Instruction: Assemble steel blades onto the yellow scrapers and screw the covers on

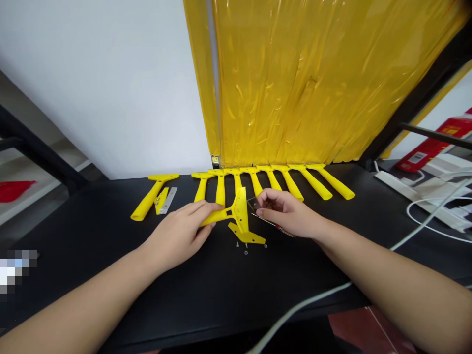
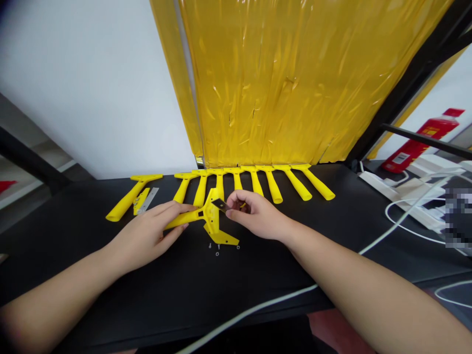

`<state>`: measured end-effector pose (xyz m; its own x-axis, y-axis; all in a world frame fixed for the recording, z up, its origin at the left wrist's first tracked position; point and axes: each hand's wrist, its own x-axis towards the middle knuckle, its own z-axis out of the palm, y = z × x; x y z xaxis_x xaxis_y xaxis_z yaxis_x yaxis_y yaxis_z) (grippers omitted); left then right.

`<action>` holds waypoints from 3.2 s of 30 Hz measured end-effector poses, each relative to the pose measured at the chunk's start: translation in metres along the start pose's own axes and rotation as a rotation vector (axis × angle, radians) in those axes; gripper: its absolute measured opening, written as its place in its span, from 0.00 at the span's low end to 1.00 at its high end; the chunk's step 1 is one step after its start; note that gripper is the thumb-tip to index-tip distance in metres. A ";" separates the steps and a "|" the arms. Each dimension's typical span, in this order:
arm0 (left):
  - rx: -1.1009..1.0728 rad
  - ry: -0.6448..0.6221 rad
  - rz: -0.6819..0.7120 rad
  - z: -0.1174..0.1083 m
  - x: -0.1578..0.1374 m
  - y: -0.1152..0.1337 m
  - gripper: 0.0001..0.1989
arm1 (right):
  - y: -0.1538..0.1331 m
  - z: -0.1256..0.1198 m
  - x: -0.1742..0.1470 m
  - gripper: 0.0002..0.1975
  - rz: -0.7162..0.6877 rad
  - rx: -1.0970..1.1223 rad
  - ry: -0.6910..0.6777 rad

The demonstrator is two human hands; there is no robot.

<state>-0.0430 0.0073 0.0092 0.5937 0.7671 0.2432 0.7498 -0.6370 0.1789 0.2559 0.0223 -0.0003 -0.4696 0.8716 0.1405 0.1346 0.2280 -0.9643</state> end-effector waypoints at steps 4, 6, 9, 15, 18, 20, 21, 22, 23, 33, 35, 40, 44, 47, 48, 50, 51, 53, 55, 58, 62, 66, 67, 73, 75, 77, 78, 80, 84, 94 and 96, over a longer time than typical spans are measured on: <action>-0.005 -0.005 0.011 0.000 0.000 0.001 0.18 | 0.003 0.000 0.000 0.13 0.006 0.047 -0.014; -0.002 -0.010 0.014 0.000 0.001 0.001 0.18 | 0.004 0.001 0.000 0.15 0.029 0.052 -0.018; -0.003 -0.011 0.015 0.001 0.001 0.001 0.18 | 0.004 0.001 0.000 0.16 0.043 0.062 -0.032; -0.008 -0.017 0.006 0.000 0.000 0.001 0.18 | 0.001 0.001 0.000 0.14 0.053 0.064 -0.025; -0.016 -0.009 0.002 0.000 0.001 0.002 0.18 | 0.000 0.001 0.001 0.14 0.076 0.072 -0.028; -0.021 -0.004 0.002 0.000 0.001 0.002 0.18 | 0.001 0.001 0.001 0.13 0.081 0.070 -0.012; -0.021 -0.005 0.005 0.000 0.001 0.002 0.18 | 0.001 0.001 0.001 0.13 0.087 0.071 -0.001; -0.019 -0.004 0.008 0.000 0.001 0.002 0.18 | 0.002 0.001 0.001 0.13 0.096 0.077 0.009; -0.017 -0.005 0.011 0.000 0.001 0.002 0.18 | 0.003 0.000 0.001 0.13 0.106 0.088 0.015; 0.001 -0.012 0.011 0.000 0.001 0.001 0.17 | 0.006 0.002 0.003 0.13 0.075 0.179 0.007; -0.004 -0.013 0.011 0.000 0.001 0.000 0.17 | 0.006 0.002 0.003 0.14 0.099 0.198 0.012; -0.010 -0.009 0.008 0.002 0.000 -0.001 0.18 | 0.003 0.000 0.003 0.13 0.151 0.271 -0.011; 0.000 -0.006 0.004 0.003 0.000 -0.001 0.18 | 0.002 -0.002 0.003 0.13 0.106 0.130 0.001; 0.003 -0.015 0.009 0.003 0.000 -0.002 0.18 | 0.003 -0.002 0.003 0.12 0.127 0.132 0.046; 0.003 -0.016 0.011 0.002 0.000 -0.002 0.18 | 0.004 -0.001 0.002 0.13 0.134 0.175 0.055; 0.003 -0.016 0.012 0.002 0.000 -0.001 0.18 | 0.004 0.000 0.002 0.16 0.152 0.277 0.037; 0.003 -0.015 0.012 0.002 0.000 -0.001 0.18 | 0.004 0.001 0.001 0.17 0.163 0.314 0.015; 0.004 -0.014 0.011 0.001 0.000 0.000 0.18 | 0.003 0.002 0.001 0.17 0.175 0.329 -0.031; 0.006 -0.016 0.011 0.001 0.000 0.000 0.18 | 0.001 0.002 0.000 0.16 0.150 0.288 -0.047; 0.011 -0.020 0.011 0.001 0.000 0.000 0.18 | 0.000 0.000 0.001 0.14 0.093 0.241 -0.024; 0.017 -0.016 0.012 0.002 -0.001 -0.001 0.18 | 0.004 -0.002 0.003 0.09 0.058 0.229 0.023; 0.021 -0.018 0.012 0.002 -0.001 -0.001 0.18 | 0.008 -0.002 0.004 0.11 0.060 0.246 0.053; 0.022 -0.019 0.012 0.001 -0.001 -0.001 0.18 | 0.009 -0.002 0.004 0.14 0.065 0.244 0.055; 0.041 -0.019 0.024 0.001 -0.001 0.000 0.18 | 0.010 -0.003 0.004 0.09 0.115 0.182 0.027; 0.047 -0.015 0.028 0.001 -0.001 0.000 0.18 | 0.009 -0.002 0.004 0.09 0.111 0.199 0.030; 0.047 -0.008 0.034 0.001 -0.001 0.001 0.18 | 0.008 -0.001 0.004 0.11 0.110 0.228 0.009; 0.046 -0.005 0.039 0.001 -0.001 0.001 0.18 | 0.007 -0.001 0.004 0.11 0.116 0.246 -0.013; 0.044 -0.002 0.045 0.001 -0.001 0.002 0.18 | 0.005 0.001 0.004 0.12 0.128 0.280 -0.052; 0.047 -0.001 0.058 0.001 -0.002 0.003 0.18 | 0.003 0.005 0.003 0.12 0.112 0.277 -0.060; 0.056 -0.005 0.088 0.002 -0.002 0.010 0.18 | 0.013 0.013 0.006 0.19 0.171 0.303 0.002; 0.065 0.000 0.095 0.002 -0.003 0.011 0.18 | 0.014 0.015 0.006 0.20 0.198 0.305 -0.001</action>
<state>-0.0358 -0.0017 0.0089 0.6626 0.7037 0.2565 0.7077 -0.7004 0.0933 0.2417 0.0241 -0.0162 -0.4618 0.8852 -0.0555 -0.0431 -0.0850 -0.9954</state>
